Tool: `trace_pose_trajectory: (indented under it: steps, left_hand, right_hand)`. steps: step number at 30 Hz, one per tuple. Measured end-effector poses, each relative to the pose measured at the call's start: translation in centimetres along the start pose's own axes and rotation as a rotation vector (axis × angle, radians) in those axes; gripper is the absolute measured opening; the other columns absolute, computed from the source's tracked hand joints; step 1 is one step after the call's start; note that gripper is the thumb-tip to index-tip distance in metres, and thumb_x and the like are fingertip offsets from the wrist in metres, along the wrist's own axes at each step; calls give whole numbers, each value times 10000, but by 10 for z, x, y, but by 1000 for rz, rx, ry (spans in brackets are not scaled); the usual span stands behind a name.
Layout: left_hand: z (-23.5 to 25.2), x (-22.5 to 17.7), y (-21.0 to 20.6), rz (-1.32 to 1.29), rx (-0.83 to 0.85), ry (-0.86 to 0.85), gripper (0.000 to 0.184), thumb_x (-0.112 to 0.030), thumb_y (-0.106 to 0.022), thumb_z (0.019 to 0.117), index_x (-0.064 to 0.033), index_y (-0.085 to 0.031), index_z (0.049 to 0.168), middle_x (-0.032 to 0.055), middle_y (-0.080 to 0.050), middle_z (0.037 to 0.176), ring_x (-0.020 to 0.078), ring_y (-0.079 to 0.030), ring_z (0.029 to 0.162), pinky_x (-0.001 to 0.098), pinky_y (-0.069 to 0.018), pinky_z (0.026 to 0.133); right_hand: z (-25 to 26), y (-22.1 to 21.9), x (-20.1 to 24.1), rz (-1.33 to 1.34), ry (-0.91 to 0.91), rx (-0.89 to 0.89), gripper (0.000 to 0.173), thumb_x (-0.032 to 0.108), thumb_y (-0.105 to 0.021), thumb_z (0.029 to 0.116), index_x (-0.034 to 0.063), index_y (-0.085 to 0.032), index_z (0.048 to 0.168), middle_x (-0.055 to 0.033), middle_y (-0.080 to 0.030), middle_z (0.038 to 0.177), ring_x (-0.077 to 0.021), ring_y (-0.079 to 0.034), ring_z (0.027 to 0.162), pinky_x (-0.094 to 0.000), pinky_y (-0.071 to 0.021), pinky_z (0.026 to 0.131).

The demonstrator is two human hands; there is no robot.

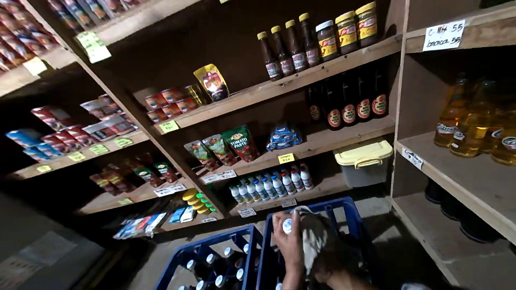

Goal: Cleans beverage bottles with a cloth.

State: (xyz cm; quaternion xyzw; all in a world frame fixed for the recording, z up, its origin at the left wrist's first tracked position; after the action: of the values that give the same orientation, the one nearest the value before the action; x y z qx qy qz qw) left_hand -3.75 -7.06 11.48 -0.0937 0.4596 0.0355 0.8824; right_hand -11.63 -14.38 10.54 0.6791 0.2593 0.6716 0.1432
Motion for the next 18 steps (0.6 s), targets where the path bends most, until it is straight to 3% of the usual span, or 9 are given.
trace_pose_trajectory:
  steps: [1,3,6,8,10,12,14,16,18]
  left_hand:
    - [-4,-4,-6,-42,-8,8,233,-130,-624,880,-91,-589,653,-54,-558,830,-34,-566,794,114,-486,722]
    - [-11,-11,-14,-128,14,-31,225,-149,-651,862,-142,-599,643,-77,-580,846,-31,-582,800,120,-503,712]
    - [-7,-30,-19,-226,103,-159,225,-294,-735,863,-242,-654,659,-144,-608,890,-56,-589,870,108,-497,753]
    - [-3,-48,-17,-240,207,-264,203,-386,-726,888,-288,-698,712,-174,-611,911,-52,-582,972,133,-471,903]
    - [-3,-61,-18,-244,339,-394,202,-412,-689,932,-299,-699,765,-176,-596,934,-37,-562,1050,183,-420,1028]
    - [-5,-71,-20,-216,454,-519,267,-450,-652,963,-280,-669,759,-163,-583,944,-23,-535,1095,200,-393,1040]
    - [-10,-78,-25,-175,551,-622,341,-485,-622,975,-246,-628,733,-138,-568,935,-3,-515,1102,194,-388,1008]
    - [-11,-84,-31,-153,619,-676,366,-467,-608,980,-211,-597,718,-102,-551,907,21,-509,1069,196,-383,979]
    - [-5,-92,-32,-156,654,-663,338,-436,-627,975,-195,-606,739,-90,-562,909,19,-519,1061,192,-392,967]
  right_hand:
    - [0,5,-3,-65,-63,59,335,117,-549,1027,-161,-658,1180,-352,-651,1226,-484,-610,1206,-596,-436,1054]
    - [9,11,-31,-150,-204,148,438,217,-509,1070,-139,-597,1312,-350,-568,1379,-501,-507,1340,-623,-354,1136]
    - [38,-8,-112,-72,-281,-75,539,265,-582,1028,-134,-530,1387,-347,-511,1443,-485,-443,1399,-604,-313,1179]
    - [52,-13,-134,62,-296,-265,571,226,-645,987,-136,-506,1407,-340,-518,1437,-458,-464,1390,-564,-342,1173]
    - [55,-1,-130,155,-270,-336,562,203,-639,993,-111,-486,1433,-319,-518,1444,-417,-476,1388,-521,-351,1181]
    - [59,2,-132,182,-125,-418,503,212,-651,982,-111,-565,1357,-303,-601,1345,-380,-567,1290,-486,-414,1130]
    - [52,7,-129,304,47,-450,407,171,-668,954,-108,-631,1249,-248,-678,1186,-270,-648,1118,-386,-501,1022]
    - [27,32,-92,361,49,-340,335,90,-600,986,-110,-611,1254,-210,-673,1174,-180,-638,1070,-284,-501,983]
    - [4,65,-43,251,-72,-188,323,79,-562,1018,-81,-605,1296,-207,-650,1263,-207,-609,1137,-296,-444,1031]
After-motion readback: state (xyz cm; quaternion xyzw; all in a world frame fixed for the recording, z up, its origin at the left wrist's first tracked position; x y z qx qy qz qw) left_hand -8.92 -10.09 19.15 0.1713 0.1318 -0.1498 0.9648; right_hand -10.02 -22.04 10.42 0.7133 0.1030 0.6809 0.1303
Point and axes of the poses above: each hand's wrist, its own z-axis towards the middle knuckle, its own y-axis out of the back of the hand, x = y × z, the point moved 1 cm from there along z, towards the middle knuckle
